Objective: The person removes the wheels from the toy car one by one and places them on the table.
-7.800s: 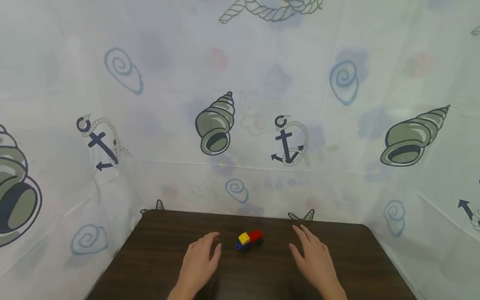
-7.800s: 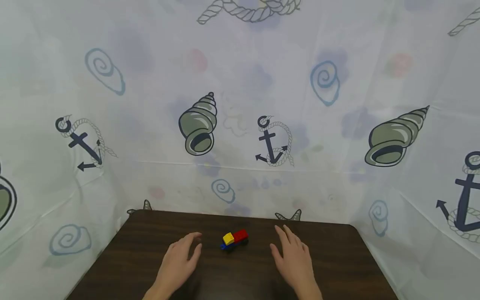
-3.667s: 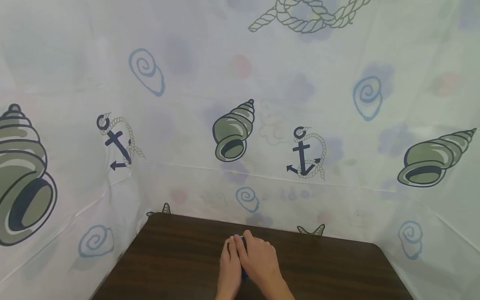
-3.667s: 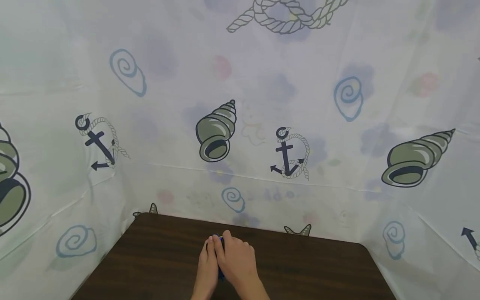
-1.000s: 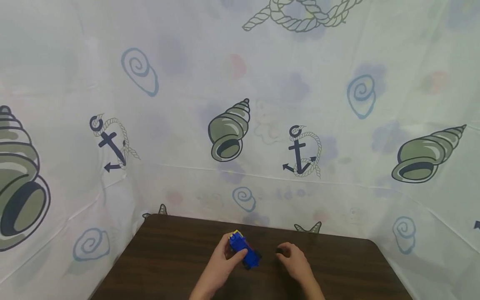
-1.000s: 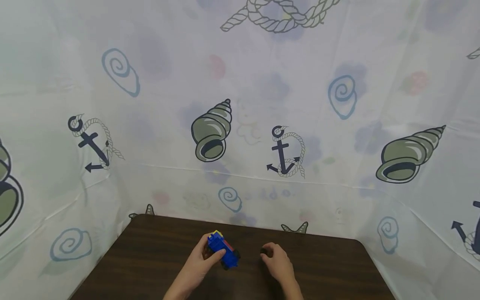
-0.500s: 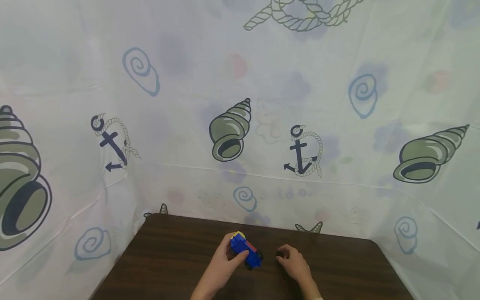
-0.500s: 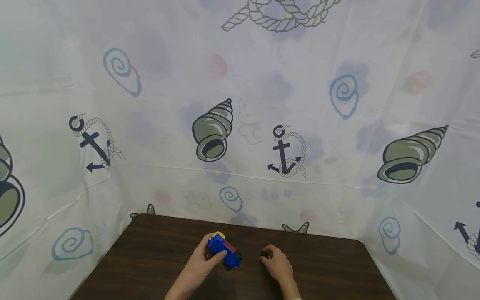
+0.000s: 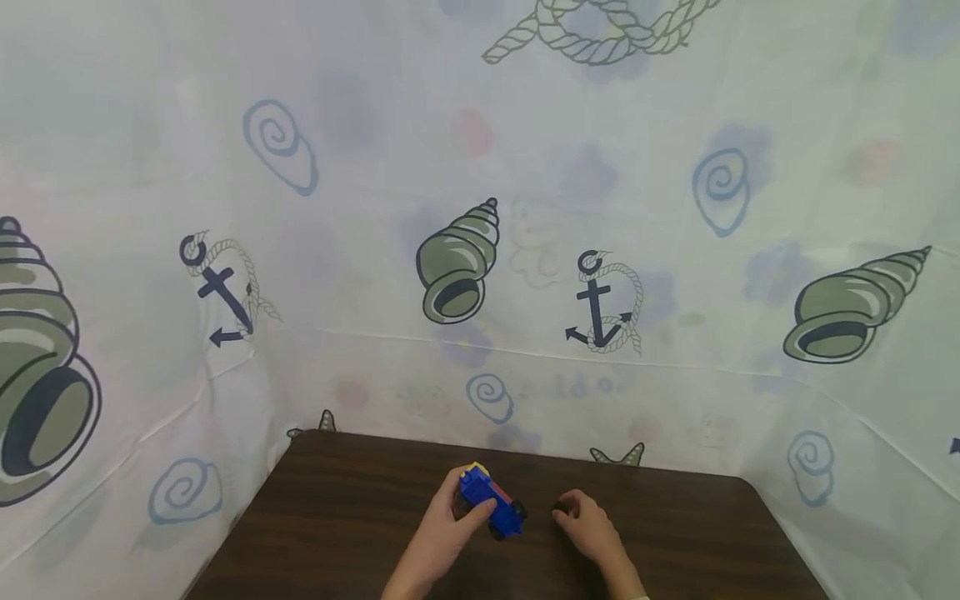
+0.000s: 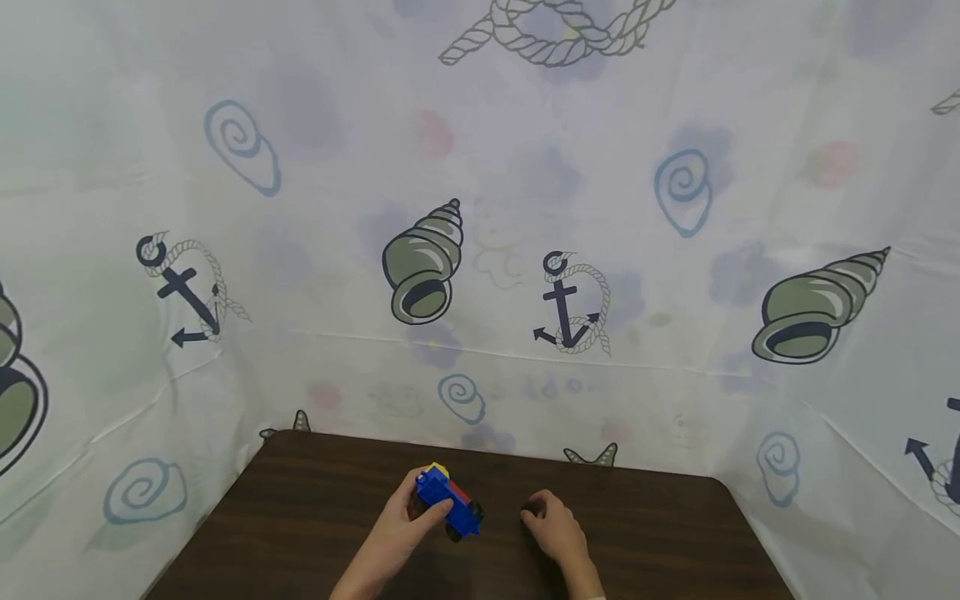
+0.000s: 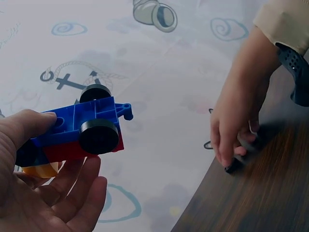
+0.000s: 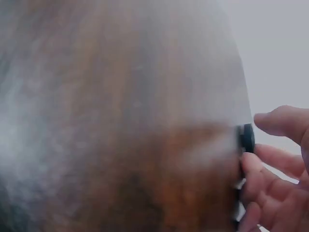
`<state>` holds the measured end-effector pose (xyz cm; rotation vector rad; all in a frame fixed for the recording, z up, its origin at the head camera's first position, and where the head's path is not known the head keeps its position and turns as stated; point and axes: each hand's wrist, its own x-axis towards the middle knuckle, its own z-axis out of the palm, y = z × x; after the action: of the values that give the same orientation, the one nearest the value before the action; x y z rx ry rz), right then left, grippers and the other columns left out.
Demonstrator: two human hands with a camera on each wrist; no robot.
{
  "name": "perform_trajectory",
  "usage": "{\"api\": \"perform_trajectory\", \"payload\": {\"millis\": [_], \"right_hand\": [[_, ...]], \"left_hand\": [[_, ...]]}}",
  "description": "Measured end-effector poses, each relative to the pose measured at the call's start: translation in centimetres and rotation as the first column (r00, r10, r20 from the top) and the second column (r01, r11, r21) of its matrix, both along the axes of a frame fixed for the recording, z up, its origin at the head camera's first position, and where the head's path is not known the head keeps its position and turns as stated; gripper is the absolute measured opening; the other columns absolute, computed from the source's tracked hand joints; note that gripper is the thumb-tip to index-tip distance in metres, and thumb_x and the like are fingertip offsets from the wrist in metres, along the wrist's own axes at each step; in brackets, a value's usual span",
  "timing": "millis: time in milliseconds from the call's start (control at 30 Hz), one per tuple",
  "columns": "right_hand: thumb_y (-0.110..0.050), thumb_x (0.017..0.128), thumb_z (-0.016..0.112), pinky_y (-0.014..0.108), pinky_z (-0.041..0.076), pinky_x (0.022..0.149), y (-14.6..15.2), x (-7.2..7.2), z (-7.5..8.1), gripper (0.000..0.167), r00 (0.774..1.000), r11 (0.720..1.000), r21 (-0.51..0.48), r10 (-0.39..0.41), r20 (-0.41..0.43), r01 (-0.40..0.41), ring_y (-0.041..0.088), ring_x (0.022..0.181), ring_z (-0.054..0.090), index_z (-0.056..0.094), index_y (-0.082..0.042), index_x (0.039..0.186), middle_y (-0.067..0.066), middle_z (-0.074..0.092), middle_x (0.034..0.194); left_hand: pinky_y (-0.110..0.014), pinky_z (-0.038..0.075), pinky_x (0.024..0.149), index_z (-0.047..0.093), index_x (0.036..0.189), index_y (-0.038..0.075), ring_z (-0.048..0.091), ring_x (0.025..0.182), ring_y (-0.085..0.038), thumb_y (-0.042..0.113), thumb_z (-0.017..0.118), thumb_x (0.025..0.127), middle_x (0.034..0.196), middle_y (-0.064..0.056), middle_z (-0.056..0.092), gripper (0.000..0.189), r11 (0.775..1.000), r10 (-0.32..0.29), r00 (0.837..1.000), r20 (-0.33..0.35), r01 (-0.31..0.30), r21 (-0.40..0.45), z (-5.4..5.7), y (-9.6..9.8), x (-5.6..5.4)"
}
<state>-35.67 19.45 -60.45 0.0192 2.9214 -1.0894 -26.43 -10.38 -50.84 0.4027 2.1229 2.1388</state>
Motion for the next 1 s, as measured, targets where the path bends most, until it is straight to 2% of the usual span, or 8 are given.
{"api": "perform_trajectory", "payload": {"millis": [100,200,300,367,467,600,800,1000], "right_hand": [[-0.034,0.104,0.070,0.041,0.052,0.068,-0.3,0.2,0.7,0.036,1.000,0.999,-0.045,-0.014,-0.016,0.013,0.019,0.083,0.065,0.068,-0.006,0.127,0.006,0.071,0.100],[-0.040,0.109,0.063,0.040,0.053,0.071,-1.6,1.4,1.8,0.036,0.995,0.989,-0.146,-0.051,-0.084,0.038,0.018,0.086,0.066,0.070,-0.007,0.121,0.007,0.074,0.103],[-0.051,0.112,0.053,0.033,0.049,0.068,-3.7,3.3,3.1,0.046,0.983,0.963,-0.267,-0.075,-0.168,0.028,0.014,0.079,0.061,0.071,-0.010,0.104,0.005,0.071,0.092],[-0.056,0.113,0.047,0.029,0.044,0.063,-5.0,4.7,4.1,0.052,0.971,0.959,-0.282,-0.057,-0.231,-0.011,0.011,0.069,0.055,0.065,-0.012,0.093,0.001,0.062,0.080],[-0.051,0.116,0.043,0.025,0.035,0.056,-6.6,6.7,5.7,0.048,0.940,0.979,-0.189,0.009,-0.342,-0.078,0.005,0.059,0.044,0.055,-0.019,0.081,-0.008,0.046,0.068],[-0.041,0.117,0.045,0.023,0.030,0.053,-8.1,8.4,6.9,0.041,0.890,0.993,-0.010,0.102,-0.445,-0.119,-0.001,0.054,0.034,0.047,-0.027,0.078,-0.017,0.033,0.064],[-0.048,0.112,0.054,0.020,0.027,0.047,-9.1,8.9,7.6,0.042,0.832,0.982,0.164,0.168,-0.529,-0.094,-0.003,0.049,0.030,0.045,-0.031,0.075,-0.021,0.034,0.063],[-0.041,0.107,0.065,0.018,0.027,0.047,-9.9,8.8,7.7,0.040,0.733,0.967,0.253,0.199,-0.651,-0.037,-0.007,0.050,0.029,0.047,-0.031,0.074,-0.022,0.040,0.066]], "left_hand": [[-0.054,0.056,0.106,0.039,0.157,0.004,0.060,0.136,-0.040,0.037,0.071,0.106,0.150,-0.024,0.056,0.069,1.000,0.002,1.000,0.003,-0.002,-0.001,-0.1,0.1,0.0],[-0.055,0.056,0.106,0.040,0.157,0.004,0.060,0.136,-0.041,0.039,0.071,0.106,0.149,-0.024,0.057,0.069,1.000,0.003,1.000,0.010,-0.003,-0.010,-0.3,0.2,-0.1],[-0.057,0.056,0.106,0.041,0.155,0.005,0.060,0.136,-0.041,0.040,0.071,0.105,0.148,-0.023,0.058,0.069,1.000,0.006,1.000,0.009,-0.005,-0.024,-0.5,0.4,-0.2],[-0.057,0.055,0.107,0.042,0.155,0.005,0.061,0.136,-0.041,0.041,0.072,0.105,0.147,-0.023,0.059,0.068,1.000,0.008,1.000,0.005,-0.008,-0.027,-0.5,0.5,-0.3],[-0.058,0.055,0.107,0.042,0.155,0.005,0.061,0.135,-0.041,0.040,0.072,0.105,0.146,-0.022,0.060,0.068,1.000,0.013,1.000,0.005,-0.013,-0.028,-0.5,0.6,-0.2],[-0.059,0.055,0.106,0.041,0.155,0.004,0.062,0.133,-0.040,0.039,0.070,0.106,0.144,-0.021,0.062,0.067,0.999,0.021,1.000,0.006,-0.020,-0.042,-0.5,0.5,0.0],[-0.062,0.055,0.104,0.039,0.156,0.004,0.064,0.131,-0.041,0.041,0.069,0.106,0.145,-0.021,0.062,0.069,0.999,0.000,1.000,0.019,0.001,-0.053,-0.4,0.4,0.0],[-0.067,0.051,0.107,0.027,0.162,0.009,0.056,0.139,-0.053,0.041,0.066,0.108,0.154,-0.030,0.051,0.074,0.999,0.034,0.999,0.024,-0.033,-0.027,-0.6,1.0,0.0]]}}
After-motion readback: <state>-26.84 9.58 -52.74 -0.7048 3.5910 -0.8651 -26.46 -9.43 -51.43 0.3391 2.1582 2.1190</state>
